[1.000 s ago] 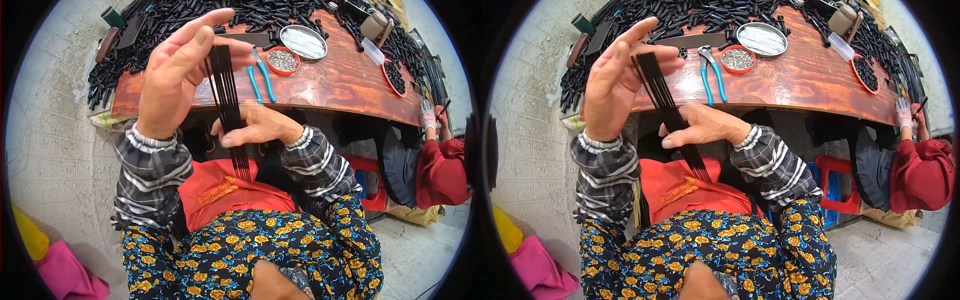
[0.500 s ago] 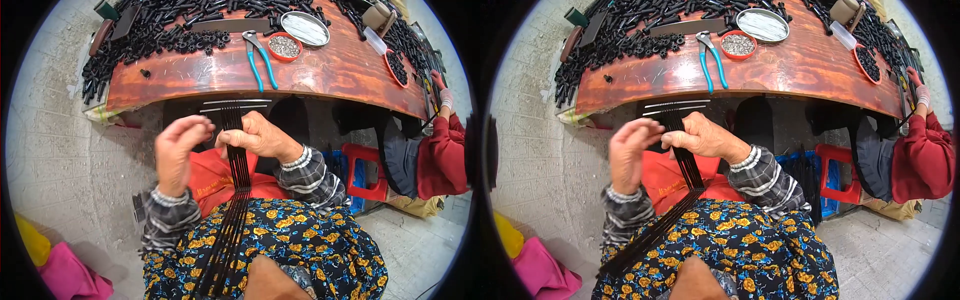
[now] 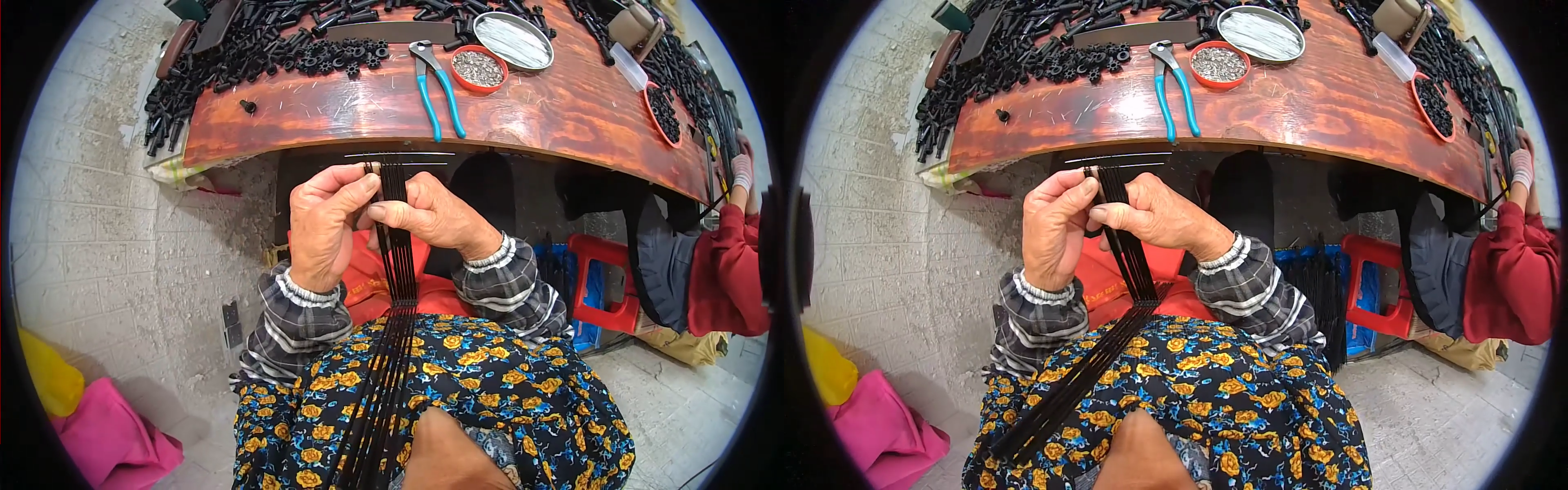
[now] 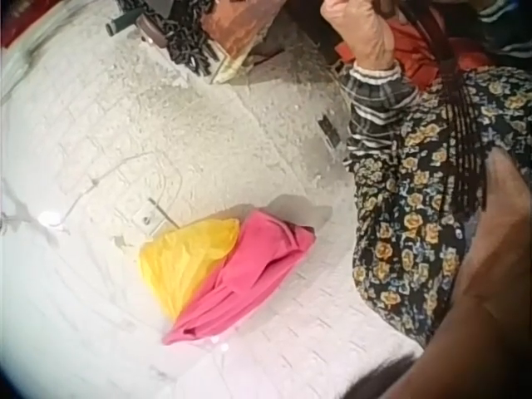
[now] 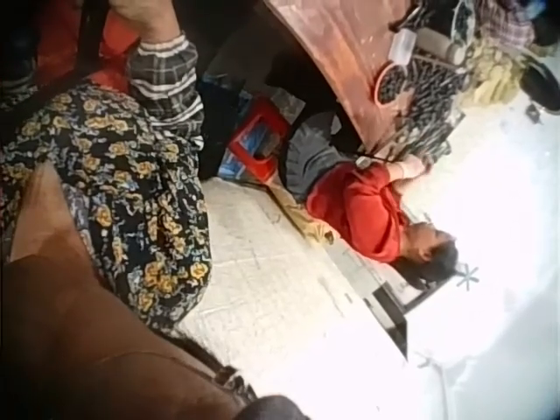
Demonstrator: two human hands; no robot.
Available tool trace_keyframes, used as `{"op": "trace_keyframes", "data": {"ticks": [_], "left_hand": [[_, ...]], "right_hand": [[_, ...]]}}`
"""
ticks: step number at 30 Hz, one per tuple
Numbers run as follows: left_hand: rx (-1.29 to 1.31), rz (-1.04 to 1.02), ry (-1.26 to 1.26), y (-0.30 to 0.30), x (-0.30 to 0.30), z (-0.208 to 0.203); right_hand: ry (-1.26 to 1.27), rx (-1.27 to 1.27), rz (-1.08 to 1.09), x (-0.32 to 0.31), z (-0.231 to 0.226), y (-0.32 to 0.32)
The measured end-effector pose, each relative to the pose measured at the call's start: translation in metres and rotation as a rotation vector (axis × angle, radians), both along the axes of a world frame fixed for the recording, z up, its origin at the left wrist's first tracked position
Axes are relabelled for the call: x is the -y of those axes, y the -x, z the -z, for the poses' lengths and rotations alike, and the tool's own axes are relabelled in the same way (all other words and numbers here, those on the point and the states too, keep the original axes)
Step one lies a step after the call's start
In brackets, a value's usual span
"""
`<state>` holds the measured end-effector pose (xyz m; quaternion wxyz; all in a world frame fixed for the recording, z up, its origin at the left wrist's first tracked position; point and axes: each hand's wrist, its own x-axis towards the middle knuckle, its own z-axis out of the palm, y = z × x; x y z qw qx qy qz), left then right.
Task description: The recorder is assembling small black industrial components by inserting pins and using pliers to crimp or secure them at a shared workbench.
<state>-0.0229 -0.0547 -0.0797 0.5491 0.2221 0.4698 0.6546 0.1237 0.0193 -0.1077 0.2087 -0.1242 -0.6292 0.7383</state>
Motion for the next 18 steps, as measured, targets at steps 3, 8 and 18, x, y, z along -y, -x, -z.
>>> {"op": "trace_keyframes", "data": {"ticks": [3,8,18], "left_hand": [[-0.002,0.011,0.005,0.001,0.001,-0.001],[-0.113,-0.024,-0.005,-0.002,-0.006,-0.005],[-0.101,-0.014,-0.087,0.007,-0.01,-0.002]], "right_hand": [[0.054,-0.002,0.004,0.0,0.001,0.0],[0.029,0.035,0.016,-0.003,0.0,0.001],[0.088,0.045,0.041,-0.002,0.004,0.003]]}}
